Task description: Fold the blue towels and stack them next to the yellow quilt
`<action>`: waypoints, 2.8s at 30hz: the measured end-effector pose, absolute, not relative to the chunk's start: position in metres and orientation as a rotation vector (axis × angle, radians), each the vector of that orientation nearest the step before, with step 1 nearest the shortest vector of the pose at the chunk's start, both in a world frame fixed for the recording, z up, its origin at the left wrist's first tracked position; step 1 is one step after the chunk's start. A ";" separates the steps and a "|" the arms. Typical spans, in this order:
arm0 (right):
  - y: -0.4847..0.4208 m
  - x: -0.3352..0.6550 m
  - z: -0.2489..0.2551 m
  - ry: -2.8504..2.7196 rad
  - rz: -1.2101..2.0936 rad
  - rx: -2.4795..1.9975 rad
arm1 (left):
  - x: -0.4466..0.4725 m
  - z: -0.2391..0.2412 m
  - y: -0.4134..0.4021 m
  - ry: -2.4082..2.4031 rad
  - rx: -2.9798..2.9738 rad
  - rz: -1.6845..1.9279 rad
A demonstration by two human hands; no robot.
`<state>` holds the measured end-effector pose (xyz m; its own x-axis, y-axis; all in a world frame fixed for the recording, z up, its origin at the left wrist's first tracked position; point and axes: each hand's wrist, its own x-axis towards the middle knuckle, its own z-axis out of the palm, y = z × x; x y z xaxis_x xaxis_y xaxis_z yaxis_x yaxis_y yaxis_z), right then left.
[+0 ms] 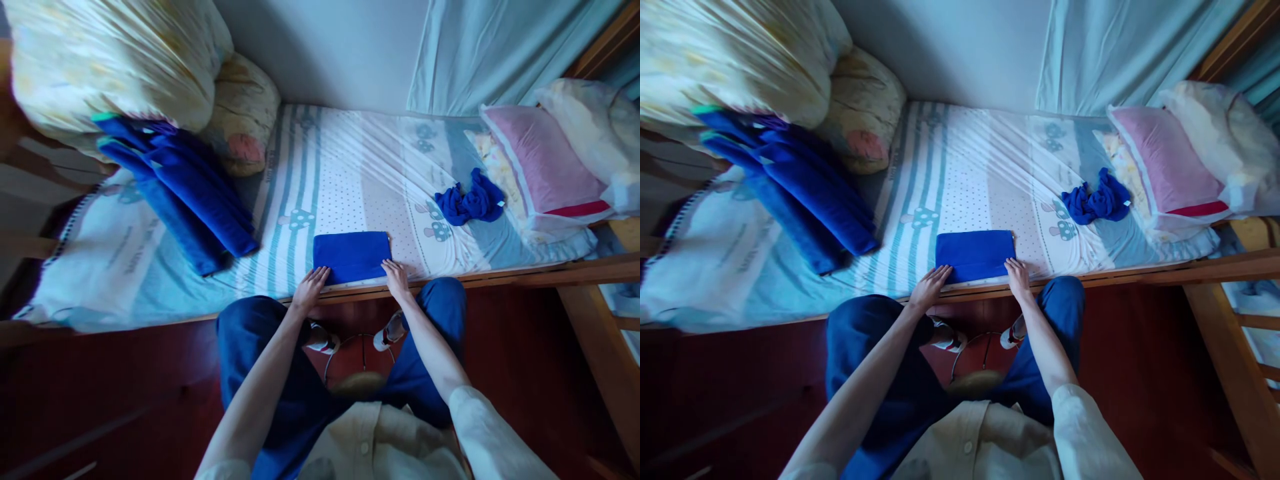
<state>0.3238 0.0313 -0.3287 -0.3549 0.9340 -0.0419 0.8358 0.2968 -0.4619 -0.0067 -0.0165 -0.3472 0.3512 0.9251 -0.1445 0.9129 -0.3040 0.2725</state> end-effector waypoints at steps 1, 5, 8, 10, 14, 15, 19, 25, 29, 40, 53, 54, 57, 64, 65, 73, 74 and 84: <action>0.031 0.324 -0.329 -2.327 0.606 -1.632 | -0.007 -0.348 -0.017 1.634 2.322 0.065; 0.028 0.325 -0.327 -2.347 0.612 -1.664 | -0.008 -0.348 -0.022 1.640 2.327 0.038; 0.023 0.327 -0.322 -2.357 0.627 -1.672 | -0.007 -0.344 -0.027 1.633 2.297 0.020; 0.018 0.329 -0.319 -2.352 0.638 -1.665 | -0.006 -0.342 -0.032 1.627 2.272 0.038; 0.009 0.331 -0.315 -2.343 0.630 -1.657 | -0.004 -0.340 -0.039 1.618 2.223 0.089; 0.008 0.332 -0.314 -2.339 0.629 -1.657 | -0.004 -0.340 -0.040 1.622 2.209 0.101; 0.006 0.334 -0.311 -2.312 0.660 -1.654 | -0.003 -0.339 -0.043 1.628 2.143 0.140; 0.012 0.336 -0.313 -2.189 0.739 -1.701 | -0.004 -0.335 -0.036 1.782 1.869 0.367; 0.020 0.334 -0.319 -1.994 0.770 -1.854 | -0.002 -0.328 -0.025 1.950 1.596 0.491; 0.036 0.334 -0.337 -1.723 0.743 -1.952 | 0.004 -0.318 -0.011 2.216 1.205 0.566; 0.027 0.336 -0.337 -1.653 0.755 -2.180 | 0.002 -0.323 -0.014 2.248 1.160 0.443; 0.027 0.336 -0.337 -1.649 0.762 -2.187 | 0.002 -0.323 -0.015 2.246 1.165 0.445; 0.028 0.336 -0.339 -1.635 0.779 -2.220 | 0.001 -0.325 -0.015 2.247 1.169 0.439; 0.027 0.335 -0.337 -1.631 0.749 -2.168 | 0.000 -0.329 -0.015 2.260 1.143 0.387; 0.027 0.335 -0.335 -1.626 0.760 -2.188 | 0.000 -0.329 -0.015 2.256 1.146 0.388; 0.025 0.330 -0.321 -1.646 0.785 -2.233 | 0.002 -0.327 -0.017 2.242 1.189 0.442; 0.024 0.330 -0.320 -1.671 0.752 -2.215 | 0.003 -0.327 -0.018 2.247 1.195 0.451; 0.019 0.318 -0.305 -2.078 0.514 -1.524 | 0.019 -0.319 -0.026 1.914 2.062 0.701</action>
